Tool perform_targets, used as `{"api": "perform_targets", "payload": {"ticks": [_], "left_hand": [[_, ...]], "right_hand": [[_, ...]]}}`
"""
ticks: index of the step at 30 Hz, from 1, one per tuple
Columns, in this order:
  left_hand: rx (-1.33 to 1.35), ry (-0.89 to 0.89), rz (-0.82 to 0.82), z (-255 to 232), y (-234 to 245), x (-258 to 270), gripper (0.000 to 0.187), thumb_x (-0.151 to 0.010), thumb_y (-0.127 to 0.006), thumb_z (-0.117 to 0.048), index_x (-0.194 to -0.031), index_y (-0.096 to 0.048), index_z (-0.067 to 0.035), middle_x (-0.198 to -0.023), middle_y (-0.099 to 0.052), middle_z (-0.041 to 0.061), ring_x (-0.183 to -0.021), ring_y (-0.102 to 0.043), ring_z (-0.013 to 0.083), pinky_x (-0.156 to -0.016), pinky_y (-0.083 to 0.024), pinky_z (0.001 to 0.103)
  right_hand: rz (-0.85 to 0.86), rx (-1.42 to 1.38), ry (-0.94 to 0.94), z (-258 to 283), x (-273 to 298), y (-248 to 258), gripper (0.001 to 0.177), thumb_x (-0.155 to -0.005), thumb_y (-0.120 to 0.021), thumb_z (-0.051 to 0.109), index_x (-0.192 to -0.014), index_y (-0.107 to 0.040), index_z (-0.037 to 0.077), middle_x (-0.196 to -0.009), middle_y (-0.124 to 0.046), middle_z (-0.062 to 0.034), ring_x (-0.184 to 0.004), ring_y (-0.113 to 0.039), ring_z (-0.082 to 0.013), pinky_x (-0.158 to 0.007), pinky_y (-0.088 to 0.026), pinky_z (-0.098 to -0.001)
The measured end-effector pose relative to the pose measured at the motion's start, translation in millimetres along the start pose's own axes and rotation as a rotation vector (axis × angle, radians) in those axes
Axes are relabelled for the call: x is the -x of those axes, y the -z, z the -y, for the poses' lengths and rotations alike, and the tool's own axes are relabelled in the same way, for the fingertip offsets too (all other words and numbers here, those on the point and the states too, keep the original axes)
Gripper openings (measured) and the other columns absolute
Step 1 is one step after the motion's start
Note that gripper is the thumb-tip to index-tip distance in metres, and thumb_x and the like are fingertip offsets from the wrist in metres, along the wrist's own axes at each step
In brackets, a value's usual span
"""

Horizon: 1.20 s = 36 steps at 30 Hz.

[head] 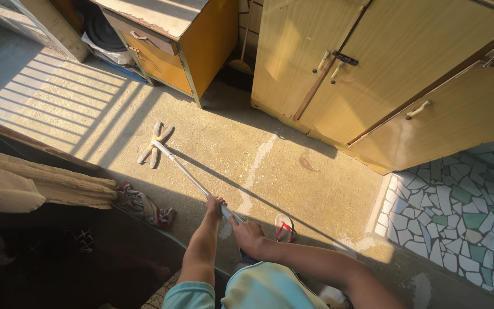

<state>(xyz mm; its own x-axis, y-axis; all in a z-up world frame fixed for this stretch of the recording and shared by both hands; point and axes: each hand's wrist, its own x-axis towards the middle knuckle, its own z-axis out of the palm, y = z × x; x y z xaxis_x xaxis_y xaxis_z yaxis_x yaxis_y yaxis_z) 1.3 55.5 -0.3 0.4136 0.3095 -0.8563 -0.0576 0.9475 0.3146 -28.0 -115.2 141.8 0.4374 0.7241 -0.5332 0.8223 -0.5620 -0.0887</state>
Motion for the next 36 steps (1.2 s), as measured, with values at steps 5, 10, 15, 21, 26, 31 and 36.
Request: {"api": "perform_targets", "payload": {"ticks": [5,10,15,21,26,31,36], "left_hand": [[-0.165,-0.050,-0.109,28,1,17,0.044,-0.108,-0.028,-0.049,-0.103,-0.042,-0.008,-0.067,-0.049,0.006,-0.051,-0.048,0.0174,-0.047,-0.048,0.034],[-0.327,-0.005,-0.278,71,-36,40,0.059,-0.109,-0.028,-0.053,-0.096,-0.050,0.000,-0.069,-0.055,0.014,-0.050,-0.055,0.0250,-0.047,-0.049,0.039],[-0.392,0.009,-0.365,116,-72,57,0.056,-0.107,-0.031,-0.048,-0.108,-0.053,0.004,-0.077,-0.064,0.017,-0.056,-0.063,0.0272,-0.055,-0.056,0.041],[-0.472,0.062,-0.390,123,-83,53,0.057,-0.106,-0.031,-0.044,-0.113,-0.057,0.007,-0.085,-0.068,0.019,-0.061,-0.069,0.0288,-0.056,-0.059,0.040],[-0.536,0.061,-0.439,116,-81,33,0.059,-0.106,-0.031,-0.040,-0.116,-0.060,0.009,-0.091,-0.072,0.021,-0.065,-0.074,0.0301,-0.057,-0.062,0.039],[-0.522,0.028,-0.459,97,-51,24,0.060,-0.106,-0.033,-0.043,-0.108,-0.061,0.010,-0.080,-0.069,0.020,-0.058,-0.070,0.0296,-0.051,-0.059,0.041],[-0.456,-0.109,-0.375,65,-13,10,0.051,-0.106,-0.034,-0.041,-0.095,-0.055,0.005,-0.068,-0.060,0.016,-0.046,-0.059,0.0271,-0.043,-0.051,0.042]], "right_hand": [[-0.004,-0.039,-0.040,-9,21,-23,0.074,-0.095,-0.057,0.017,-0.162,-0.025,0.014,-0.084,-0.075,-0.0118,-0.075,-0.075,-0.0274,-0.063,-0.060,-0.0422],[0.128,-0.163,-0.111,-64,65,4,0.084,-0.089,-0.064,0.015,-0.163,-0.023,0.017,-0.089,-0.074,-0.0140,-0.082,-0.074,-0.0299,-0.069,-0.060,-0.0457],[0.107,-0.257,-0.178,-109,115,46,0.070,-0.096,-0.061,0.034,-0.160,-0.033,0.026,-0.092,-0.074,-0.0131,-0.085,-0.074,-0.0315,-0.074,-0.059,-0.0462],[0.087,-0.238,-0.205,-126,129,64,0.069,-0.092,-0.064,0.038,-0.156,-0.037,0.032,-0.093,-0.075,-0.0113,-0.084,-0.073,-0.0310,-0.075,-0.058,-0.0475],[0.103,-0.202,-0.222,-116,107,58,0.069,-0.094,-0.062,0.034,-0.158,-0.035,0.030,-0.093,-0.074,-0.0135,-0.083,-0.074,-0.0318,-0.072,-0.059,-0.0470],[0.169,-0.205,-0.179,-80,85,36,0.074,-0.096,-0.058,0.029,-0.162,-0.025,0.024,-0.092,-0.073,-0.0149,-0.081,-0.074,-0.0326,-0.071,-0.059,-0.0486],[0.212,-0.204,-0.068,-41,59,16,0.082,-0.092,-0.054,0.012,-0.165,-0.017,0.014,-0.086,-0.074,-0.0198,-0.077,-0.074,-0.0356,-0.073,-0.058,-0.0501]]}}
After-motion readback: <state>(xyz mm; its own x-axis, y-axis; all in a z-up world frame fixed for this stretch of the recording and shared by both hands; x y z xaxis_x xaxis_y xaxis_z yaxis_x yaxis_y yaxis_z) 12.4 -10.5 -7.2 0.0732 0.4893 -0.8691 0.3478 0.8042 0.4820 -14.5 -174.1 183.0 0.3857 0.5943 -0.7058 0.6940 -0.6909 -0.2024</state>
